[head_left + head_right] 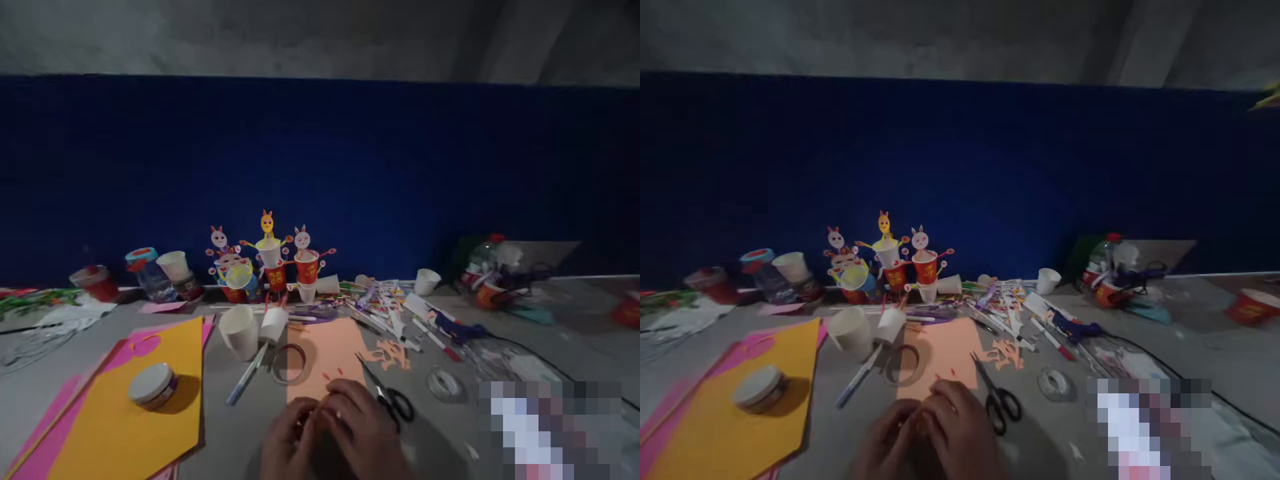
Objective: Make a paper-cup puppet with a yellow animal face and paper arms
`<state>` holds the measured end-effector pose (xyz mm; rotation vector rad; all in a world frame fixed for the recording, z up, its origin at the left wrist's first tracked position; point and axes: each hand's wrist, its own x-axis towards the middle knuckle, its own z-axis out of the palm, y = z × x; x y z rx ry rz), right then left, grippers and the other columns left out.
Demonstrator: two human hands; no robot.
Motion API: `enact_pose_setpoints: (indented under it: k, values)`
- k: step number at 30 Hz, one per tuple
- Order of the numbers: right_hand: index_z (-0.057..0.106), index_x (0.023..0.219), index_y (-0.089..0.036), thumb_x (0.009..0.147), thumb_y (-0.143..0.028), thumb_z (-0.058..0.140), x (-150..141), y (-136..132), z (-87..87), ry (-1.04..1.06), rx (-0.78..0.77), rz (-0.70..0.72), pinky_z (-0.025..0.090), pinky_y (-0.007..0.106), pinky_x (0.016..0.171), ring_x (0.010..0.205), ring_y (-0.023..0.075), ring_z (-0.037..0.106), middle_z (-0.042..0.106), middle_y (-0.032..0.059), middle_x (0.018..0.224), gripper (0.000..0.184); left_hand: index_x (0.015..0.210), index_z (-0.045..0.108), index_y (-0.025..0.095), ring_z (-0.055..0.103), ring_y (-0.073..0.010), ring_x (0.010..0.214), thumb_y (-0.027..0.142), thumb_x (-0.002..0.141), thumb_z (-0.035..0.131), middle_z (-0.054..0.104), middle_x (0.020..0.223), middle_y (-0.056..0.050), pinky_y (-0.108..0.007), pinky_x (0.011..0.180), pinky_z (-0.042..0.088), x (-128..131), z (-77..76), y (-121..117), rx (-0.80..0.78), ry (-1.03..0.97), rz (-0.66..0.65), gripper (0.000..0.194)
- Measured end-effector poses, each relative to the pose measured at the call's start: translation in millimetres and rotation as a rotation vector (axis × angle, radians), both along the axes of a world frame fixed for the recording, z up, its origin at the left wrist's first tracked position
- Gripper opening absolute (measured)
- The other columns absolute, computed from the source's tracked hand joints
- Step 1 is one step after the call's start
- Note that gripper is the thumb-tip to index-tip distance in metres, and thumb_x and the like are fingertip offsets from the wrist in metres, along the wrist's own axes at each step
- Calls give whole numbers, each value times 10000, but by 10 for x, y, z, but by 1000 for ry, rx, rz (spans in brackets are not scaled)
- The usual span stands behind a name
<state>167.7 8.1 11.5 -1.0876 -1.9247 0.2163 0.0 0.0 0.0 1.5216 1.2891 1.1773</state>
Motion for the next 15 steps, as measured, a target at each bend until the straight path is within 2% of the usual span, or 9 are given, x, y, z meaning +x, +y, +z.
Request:
enact_pose_setpoints:
  k: [4,15]
  values:
    - [671,973,-279,974,-202,513,-15,16,-46,-39,44,-66,538,313,802,921,209,722,755,6,1034,176,863,720,211,702,-209,757,415,923,558,756,814,-47,-245,674,527,39,49,-2,-19,11,-24,268]
    - [660,945,-237,998,-159,397,-96,53,-39,-75,145,-58,498,299,730,771,188,721,782,18,879,280,823,731,223,705,-224,750,396,893,586,758,799,-37,-264,681,540,32,135,29,13,91,46,236]
